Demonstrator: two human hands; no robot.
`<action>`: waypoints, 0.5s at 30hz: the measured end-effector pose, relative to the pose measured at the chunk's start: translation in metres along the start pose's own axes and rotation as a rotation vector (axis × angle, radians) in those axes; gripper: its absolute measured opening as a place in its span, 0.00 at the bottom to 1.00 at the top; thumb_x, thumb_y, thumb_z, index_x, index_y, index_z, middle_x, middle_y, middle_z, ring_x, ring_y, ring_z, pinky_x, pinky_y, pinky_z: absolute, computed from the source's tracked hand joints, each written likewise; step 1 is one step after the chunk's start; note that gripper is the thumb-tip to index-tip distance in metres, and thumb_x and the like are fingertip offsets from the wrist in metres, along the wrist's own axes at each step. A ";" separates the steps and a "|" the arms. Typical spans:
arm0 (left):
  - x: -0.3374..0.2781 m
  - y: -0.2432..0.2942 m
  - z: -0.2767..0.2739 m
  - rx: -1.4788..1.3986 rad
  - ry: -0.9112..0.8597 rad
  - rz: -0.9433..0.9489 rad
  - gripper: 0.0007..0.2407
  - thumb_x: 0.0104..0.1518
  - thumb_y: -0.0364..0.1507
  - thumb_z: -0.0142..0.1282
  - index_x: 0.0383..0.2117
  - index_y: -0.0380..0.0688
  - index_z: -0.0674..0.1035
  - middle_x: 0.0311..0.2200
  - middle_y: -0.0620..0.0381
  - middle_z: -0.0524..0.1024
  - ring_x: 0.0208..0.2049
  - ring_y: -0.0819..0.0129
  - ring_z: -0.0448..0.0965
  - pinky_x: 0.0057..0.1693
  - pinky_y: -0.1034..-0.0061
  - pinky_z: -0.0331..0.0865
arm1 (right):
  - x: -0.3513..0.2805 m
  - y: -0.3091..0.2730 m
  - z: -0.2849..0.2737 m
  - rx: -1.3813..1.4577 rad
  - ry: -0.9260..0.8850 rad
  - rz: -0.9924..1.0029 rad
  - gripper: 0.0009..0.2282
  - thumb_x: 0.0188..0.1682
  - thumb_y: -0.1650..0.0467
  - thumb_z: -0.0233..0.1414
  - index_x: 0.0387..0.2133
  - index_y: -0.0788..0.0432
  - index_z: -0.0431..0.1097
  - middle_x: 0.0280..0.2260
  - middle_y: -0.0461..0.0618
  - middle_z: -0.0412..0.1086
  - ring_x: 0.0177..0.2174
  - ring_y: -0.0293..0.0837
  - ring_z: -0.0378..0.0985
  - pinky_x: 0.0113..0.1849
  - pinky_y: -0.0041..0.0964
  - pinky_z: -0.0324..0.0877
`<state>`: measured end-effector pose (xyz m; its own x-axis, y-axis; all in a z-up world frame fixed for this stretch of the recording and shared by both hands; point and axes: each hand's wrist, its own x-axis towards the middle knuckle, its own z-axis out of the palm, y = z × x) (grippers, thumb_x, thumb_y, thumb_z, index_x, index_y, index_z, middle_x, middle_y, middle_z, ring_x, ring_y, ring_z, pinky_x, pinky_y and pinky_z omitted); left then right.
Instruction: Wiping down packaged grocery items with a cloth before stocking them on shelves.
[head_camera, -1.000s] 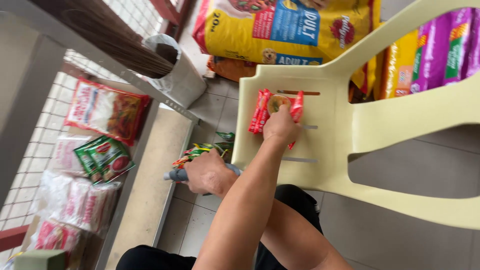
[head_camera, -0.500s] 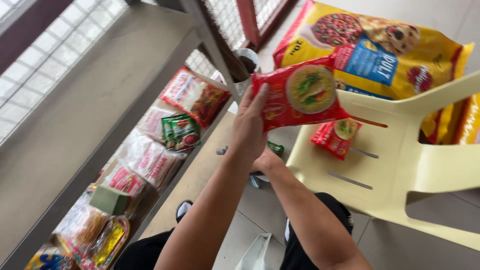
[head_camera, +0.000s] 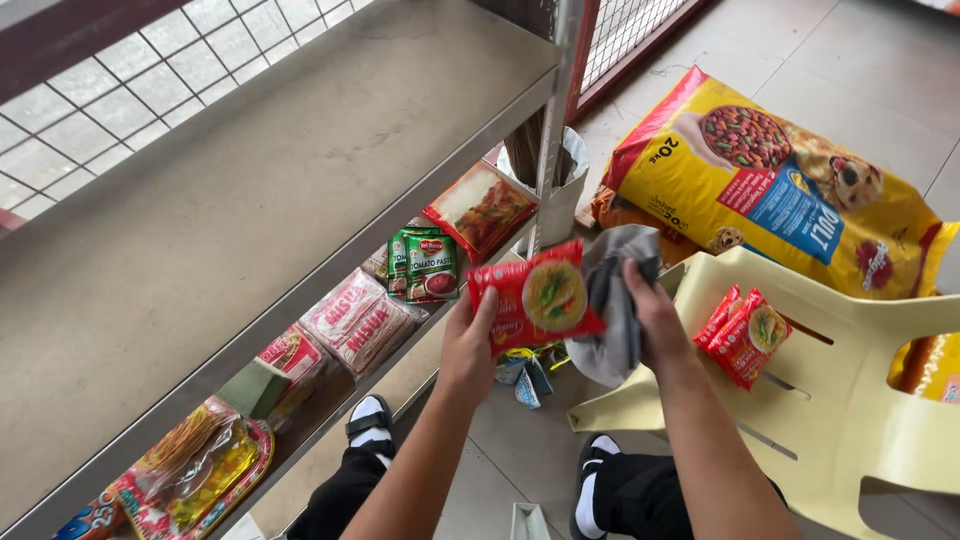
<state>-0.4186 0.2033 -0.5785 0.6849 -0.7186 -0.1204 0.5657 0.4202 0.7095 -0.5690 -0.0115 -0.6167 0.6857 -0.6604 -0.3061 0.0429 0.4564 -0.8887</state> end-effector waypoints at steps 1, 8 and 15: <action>0.001 -0.003 -0.008 -0.005 0.074 -0.045 0.17 0.65 0.34 0.51 0.56 0.38 0.73 0.50 0.52 0.79 0.50 0.66 0.81 0.56 0.67 0.77 | 0.001 0.004 -0.006 0.081 -0.050 0.000 0.19 0.59 0.57 0.51 0.50 0.61 0.71 0.39 0.50 0.75 0.36 0.42 0.77 0.39 0.37 0.71; 0.020 0.005 -0.003 0.475 0.048 -0.017 0.20 0.63 0.37 0.55 0.53 0.32 0.76 0.44 0.50 0.82 0.42 0.72 0.82 0.50 0.74 0.78 | -0.011 -0.009 0.051 0.055 -0.157 0.125 0.23 0.50 0.59 0.54 0.55 0.61 0.67 0.44 0.49 0.76 0.43 0.41 0.79 0.44 0.38 0.73; 0.019 0.030 -0.015 0.386 -0.098 -0.124 0.20 0.64 0.38 0.53 0.52 0.32 0.76 0.44 0.52 0.81 0.42 0.75 0.82 0.49 0.78 0.78 | -0.014 -0.023 0.073 0.030 -0.238 0.099 0.22 0.45 0.68 0.60 0.53 0.65 0.68 0.45 0.54 0.76 0.44 0.44 0.80 0.48 0.40 0.75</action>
<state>-0.3820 0.2104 -0.5698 0.5648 -0.8079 -0.1680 0.4145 0.1017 0.9044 -0.5270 0.0309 -0.5676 0.8391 -0.4543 -0.2992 -0.0142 0.5316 -0.8469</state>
